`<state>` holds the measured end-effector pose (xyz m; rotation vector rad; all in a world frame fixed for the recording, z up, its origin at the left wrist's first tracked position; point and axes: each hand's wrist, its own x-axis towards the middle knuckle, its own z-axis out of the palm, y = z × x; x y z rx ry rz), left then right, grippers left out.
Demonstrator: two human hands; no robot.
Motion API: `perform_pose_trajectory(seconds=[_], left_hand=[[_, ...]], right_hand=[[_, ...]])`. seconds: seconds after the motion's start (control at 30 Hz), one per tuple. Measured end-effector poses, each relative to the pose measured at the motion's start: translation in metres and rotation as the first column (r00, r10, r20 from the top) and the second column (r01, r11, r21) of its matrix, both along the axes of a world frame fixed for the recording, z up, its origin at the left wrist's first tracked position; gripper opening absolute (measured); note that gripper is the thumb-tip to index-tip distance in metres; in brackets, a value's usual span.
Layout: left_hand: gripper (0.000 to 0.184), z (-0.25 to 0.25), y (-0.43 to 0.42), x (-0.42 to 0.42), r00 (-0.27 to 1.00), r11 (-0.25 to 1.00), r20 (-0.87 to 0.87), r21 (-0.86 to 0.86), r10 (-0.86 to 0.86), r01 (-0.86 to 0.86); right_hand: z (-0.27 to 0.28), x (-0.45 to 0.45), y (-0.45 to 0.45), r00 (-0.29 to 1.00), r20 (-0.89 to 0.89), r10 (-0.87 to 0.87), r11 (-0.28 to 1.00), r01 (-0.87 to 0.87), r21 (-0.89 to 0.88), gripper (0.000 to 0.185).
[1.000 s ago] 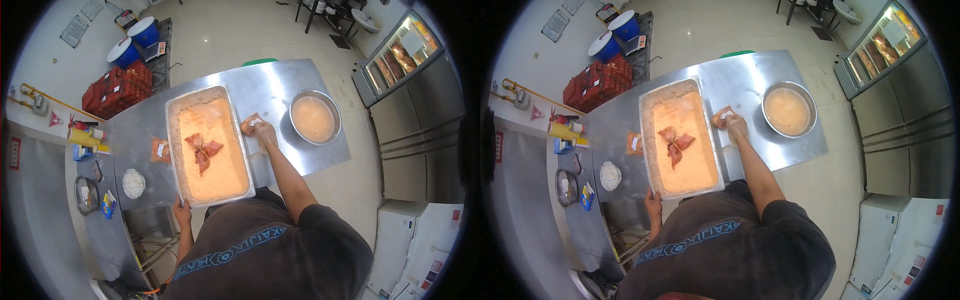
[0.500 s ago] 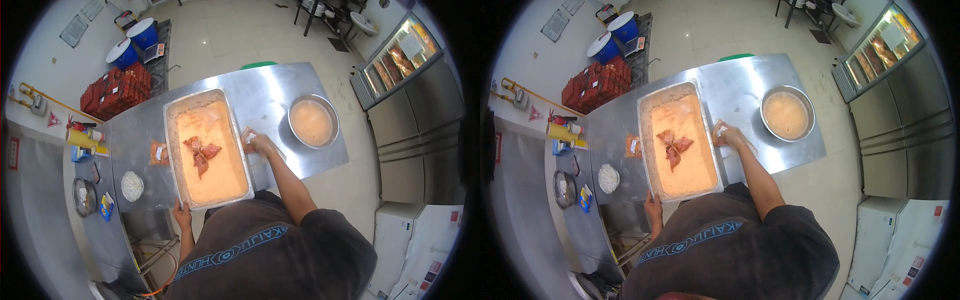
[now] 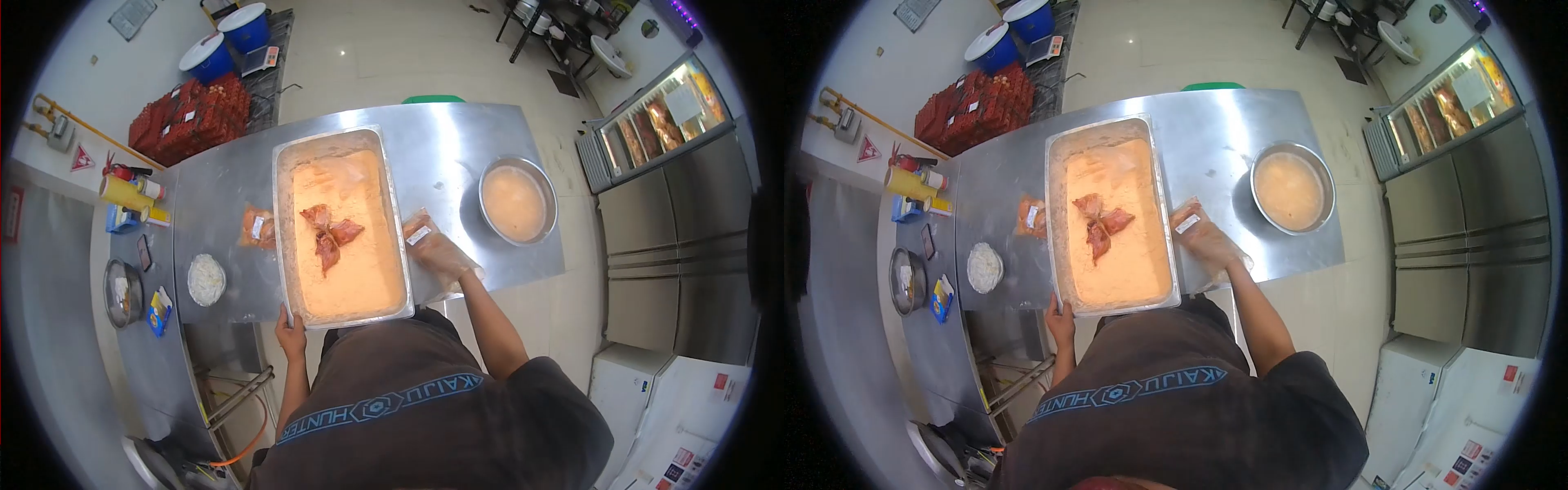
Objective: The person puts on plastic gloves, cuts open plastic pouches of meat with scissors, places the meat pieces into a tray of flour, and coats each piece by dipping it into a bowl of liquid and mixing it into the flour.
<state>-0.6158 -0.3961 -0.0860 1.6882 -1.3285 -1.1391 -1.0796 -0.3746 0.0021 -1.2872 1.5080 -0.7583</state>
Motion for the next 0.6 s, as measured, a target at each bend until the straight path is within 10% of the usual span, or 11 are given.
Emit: perform_pose_trajectory(seconds=[0.17, 0.23, 0.43, 0.6], left_hand=[[0.052, 0.002, 0.0, 0.001, 0.999, 0.999, 0.019, -0.002, -0.044, 0.044], [0.051, 0.01, -0.001, -0.002, 0.998, 0.998, -0.014, -0.012, -0.06, 0.06], [0.053, 0.033, -0.006, -0.01, 0.984, 0.99, -0.13, -0.091, -0.121, 0.109], [0.052, 0.033, -0.007, -0.005, 0.976, 0.993, -0.184, -0.037, -0.117, 0.112]], right_hand=[[0.031, -0.053, 0.007, 0.997, -0.071, 0.022, 0.999, -0.02, 0.029, 0.023], [0.061, -0.071, 0.013, 0.964, 0.191, -0.187, 0.944, 0.123, 0.305, 0.023], [0.144, -0.046, 0.06, 0.858, -0.335, -0.39, 0.855, 0.473, 0.214, 0.022], [0.126, 0.058, 0.043, 0.788, 0.226, -0.573, 0.812, 0.584, 0.021, 0.037]])
